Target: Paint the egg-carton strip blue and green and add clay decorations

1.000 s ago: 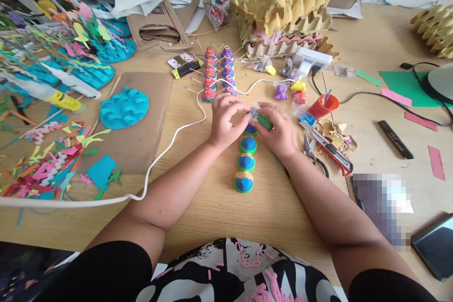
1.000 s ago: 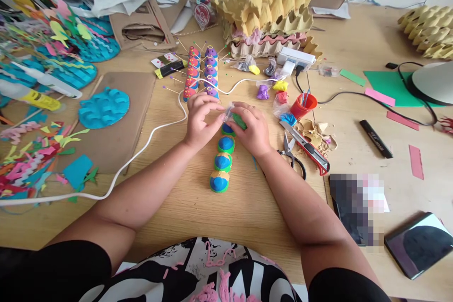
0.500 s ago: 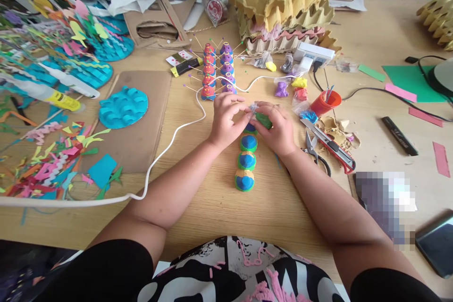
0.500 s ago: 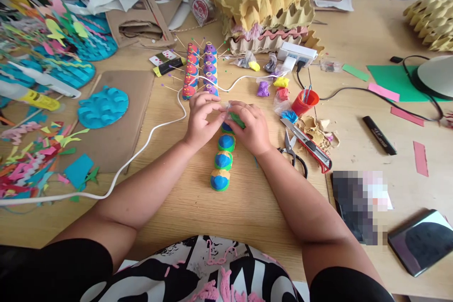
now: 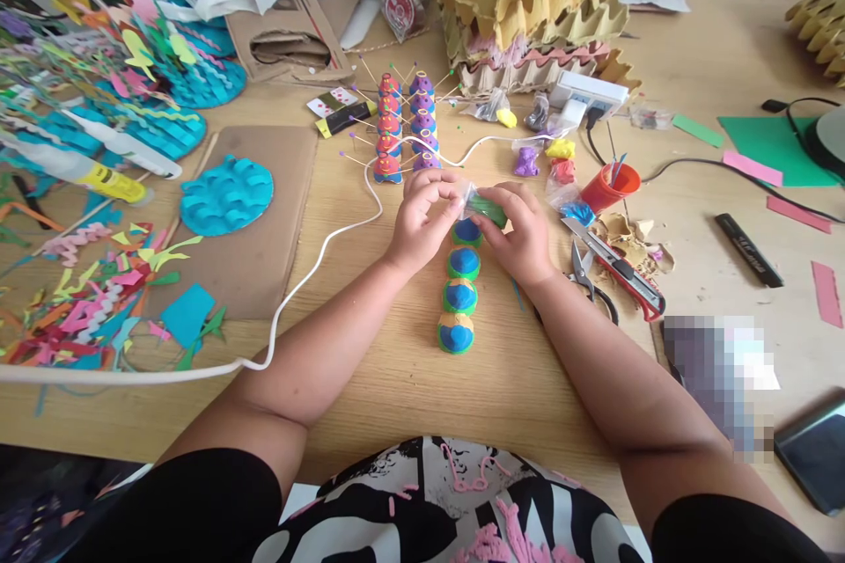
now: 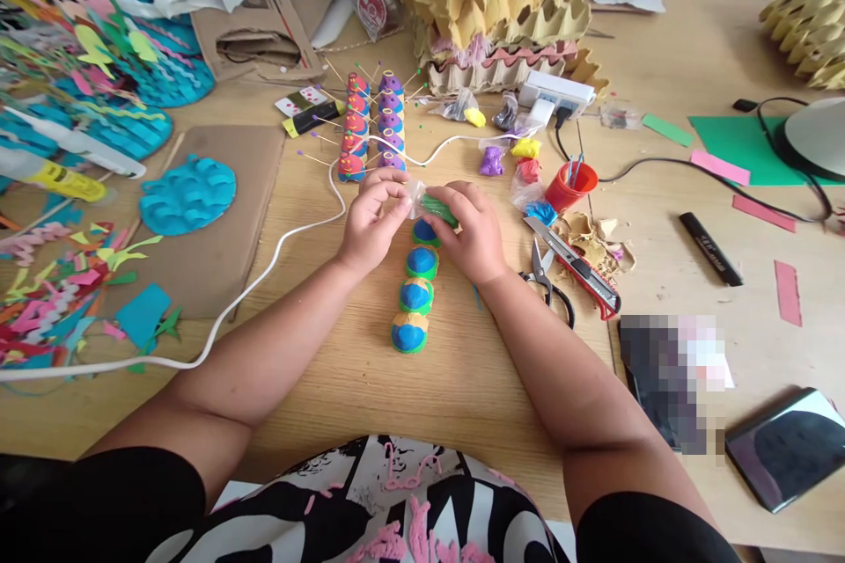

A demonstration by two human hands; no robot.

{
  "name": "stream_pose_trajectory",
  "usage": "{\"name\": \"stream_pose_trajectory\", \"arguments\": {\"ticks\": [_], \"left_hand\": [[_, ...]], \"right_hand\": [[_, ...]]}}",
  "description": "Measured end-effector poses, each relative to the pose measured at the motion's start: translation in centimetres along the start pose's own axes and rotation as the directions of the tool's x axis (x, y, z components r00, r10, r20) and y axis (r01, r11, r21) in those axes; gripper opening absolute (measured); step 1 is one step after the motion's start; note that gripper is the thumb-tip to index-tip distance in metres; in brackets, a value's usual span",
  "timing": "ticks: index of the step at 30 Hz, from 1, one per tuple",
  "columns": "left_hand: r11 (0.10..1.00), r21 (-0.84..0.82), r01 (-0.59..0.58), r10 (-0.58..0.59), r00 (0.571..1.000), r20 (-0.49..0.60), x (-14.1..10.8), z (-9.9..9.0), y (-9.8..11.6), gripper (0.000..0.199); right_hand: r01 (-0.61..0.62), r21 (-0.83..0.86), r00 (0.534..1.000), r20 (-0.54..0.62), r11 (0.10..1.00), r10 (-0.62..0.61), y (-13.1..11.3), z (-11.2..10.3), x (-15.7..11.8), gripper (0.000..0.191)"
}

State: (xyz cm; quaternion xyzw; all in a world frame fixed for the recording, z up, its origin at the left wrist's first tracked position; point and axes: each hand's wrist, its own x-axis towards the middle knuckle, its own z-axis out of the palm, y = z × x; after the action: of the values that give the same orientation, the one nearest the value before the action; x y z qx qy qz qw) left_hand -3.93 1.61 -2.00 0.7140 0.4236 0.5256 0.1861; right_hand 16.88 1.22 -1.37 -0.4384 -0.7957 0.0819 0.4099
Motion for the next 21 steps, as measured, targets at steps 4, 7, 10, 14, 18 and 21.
{"name": "stream_pose_trajectory", "arguments": {"ticks": [4,7,10,14,18,21], "left_hand": [[0.998,0.057,-0.020,0.016,0.998,0.065,0.07,-0.17,0.39,0.032],[0.989,0.123,-0.085,0.074,0.993,0.095,0.20,-0.17,0.49,0.031],[0.981,0.147,-0.126,0.117,0.991,0.068,0.27,-0.04,0.39,0.027],[0.980,0.160,-0.117,0.108,0.992,0.064,0.18,0.06,0.25,0.024],[0.982,0.085,-0.168,0.169,0.986,-0.006,0.06,0.31,0.12,0.012],[0.974,0.085,-0.211,0.216,0.974,-0.068,0.04,0.65,0.01,0.006]], "right_hand": [[-0.041,0.028,0.998,-0.047,0.999,0.043,0.11,-0.04,-0.03,0.038],[-0.052,0.023,0.994,-0.093,0.998,0.054,0.13,-0.16,-0.10,0.040],[-0.021,0.025,0.992,-0.123,0.999,0.024,0.17,-0.19,-0.16,0.038],[0.062,0.078,0.985,-0.165,0.995,-0.048,0.34,0.07,-0.14,0.029],[0.123,0.111,0.973,-0.211,0.986,-0.098,0.51,0.35,-0.06,0.023],[0.136,0.118,0.968,-0.228,0.984,-0.107,0.63,0.43,-0.03,0.022]]}}
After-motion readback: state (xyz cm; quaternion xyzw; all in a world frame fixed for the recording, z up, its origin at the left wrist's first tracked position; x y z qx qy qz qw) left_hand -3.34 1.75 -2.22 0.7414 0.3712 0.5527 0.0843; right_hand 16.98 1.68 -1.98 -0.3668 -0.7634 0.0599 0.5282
